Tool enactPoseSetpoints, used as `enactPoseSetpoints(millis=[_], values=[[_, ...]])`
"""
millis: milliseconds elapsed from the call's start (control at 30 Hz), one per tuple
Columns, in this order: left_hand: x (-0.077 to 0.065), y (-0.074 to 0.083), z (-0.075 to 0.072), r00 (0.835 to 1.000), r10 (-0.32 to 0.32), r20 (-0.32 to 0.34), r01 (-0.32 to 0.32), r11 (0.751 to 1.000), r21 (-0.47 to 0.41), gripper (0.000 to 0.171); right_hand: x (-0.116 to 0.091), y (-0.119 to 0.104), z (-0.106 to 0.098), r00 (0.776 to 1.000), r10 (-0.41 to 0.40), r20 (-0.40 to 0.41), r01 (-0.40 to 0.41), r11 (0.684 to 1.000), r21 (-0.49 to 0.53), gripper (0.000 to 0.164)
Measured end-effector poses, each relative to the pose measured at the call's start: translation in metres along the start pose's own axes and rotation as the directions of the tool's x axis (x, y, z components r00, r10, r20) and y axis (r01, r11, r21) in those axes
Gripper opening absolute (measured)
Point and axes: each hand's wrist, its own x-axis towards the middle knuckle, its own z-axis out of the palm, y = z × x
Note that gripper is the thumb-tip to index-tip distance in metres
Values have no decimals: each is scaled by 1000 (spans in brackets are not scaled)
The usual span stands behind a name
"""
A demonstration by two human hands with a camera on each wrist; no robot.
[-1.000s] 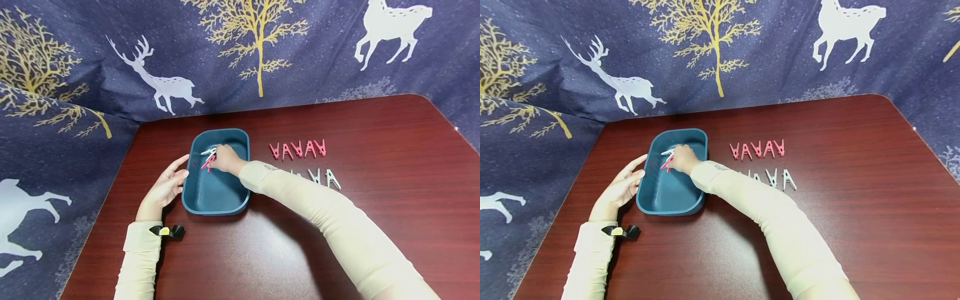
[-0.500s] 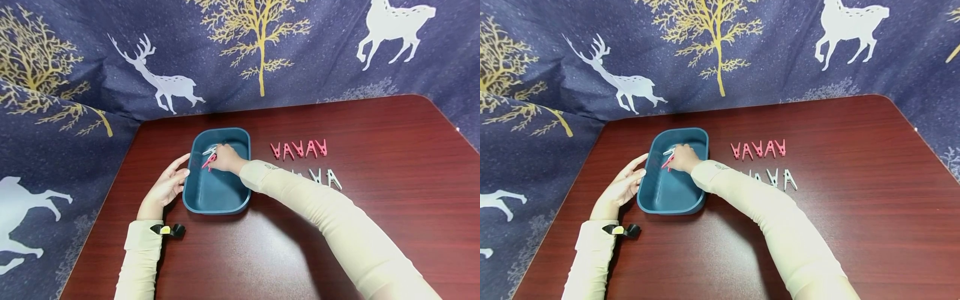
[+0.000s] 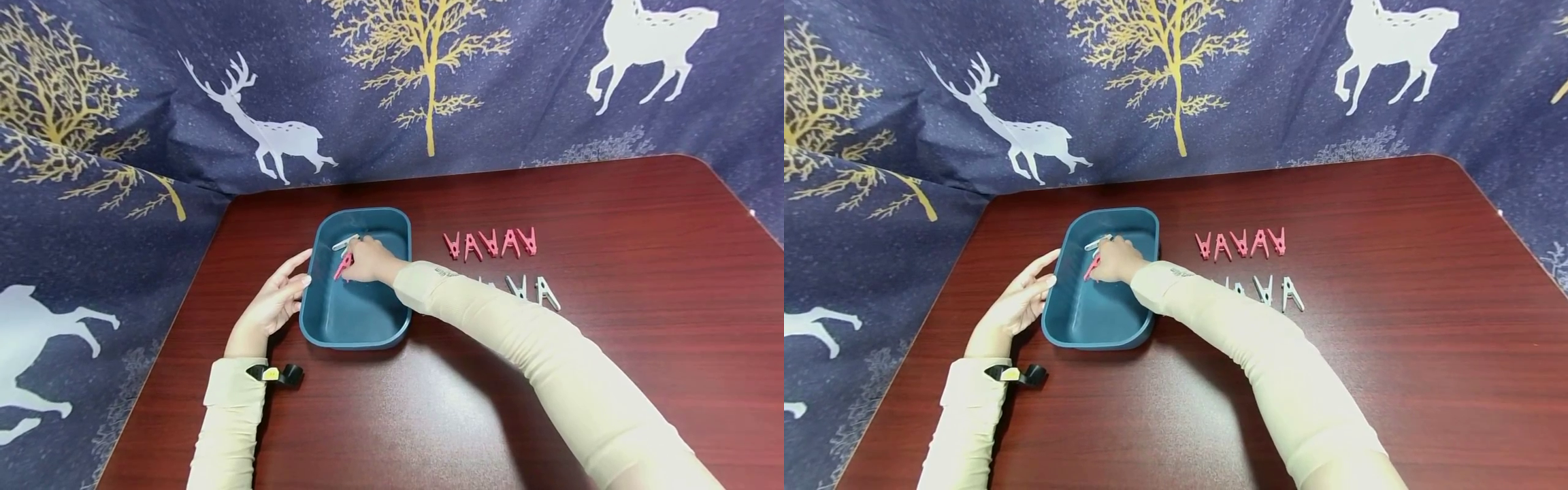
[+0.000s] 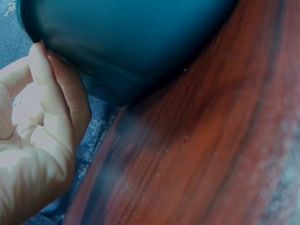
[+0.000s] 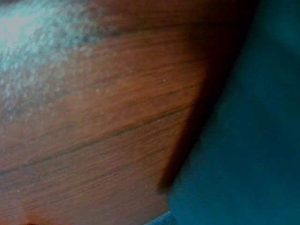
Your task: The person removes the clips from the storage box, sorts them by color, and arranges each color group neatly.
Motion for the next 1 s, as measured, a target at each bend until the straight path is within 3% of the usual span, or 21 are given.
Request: enactPoseSetpoints(millis=[200, 433, 567, 700, 1000], values=[[0, 0, 0, 1000, -7, -1, 7, 1000, -7, 53, 0, 0, -1, 999, -31, -8, 31, 999, -9, 21], [0, -1, -2, 1000, 5, 17, -5, 1000, -8, 53, -1, 0, 0, 999, -20, -25, 20, 1000, 0, 32], [0, -1, -2, 1000, 11, 19, -11, 1000, -5, 52, 1, 0, 0, 997, -43, -60, 43, 999, -6, 29], [1, -1, -3, 1000, 8, 16, -8, 1000, -3, 52, 1, 0, -1, 995, -61, -76, 62, 998, 16, 36], [1, -3, -3, 1000, 5, 13, -5, 1000, -4, 52, -3, -1, -4, 994, -111, -6, 112, 993, 31, 37]])
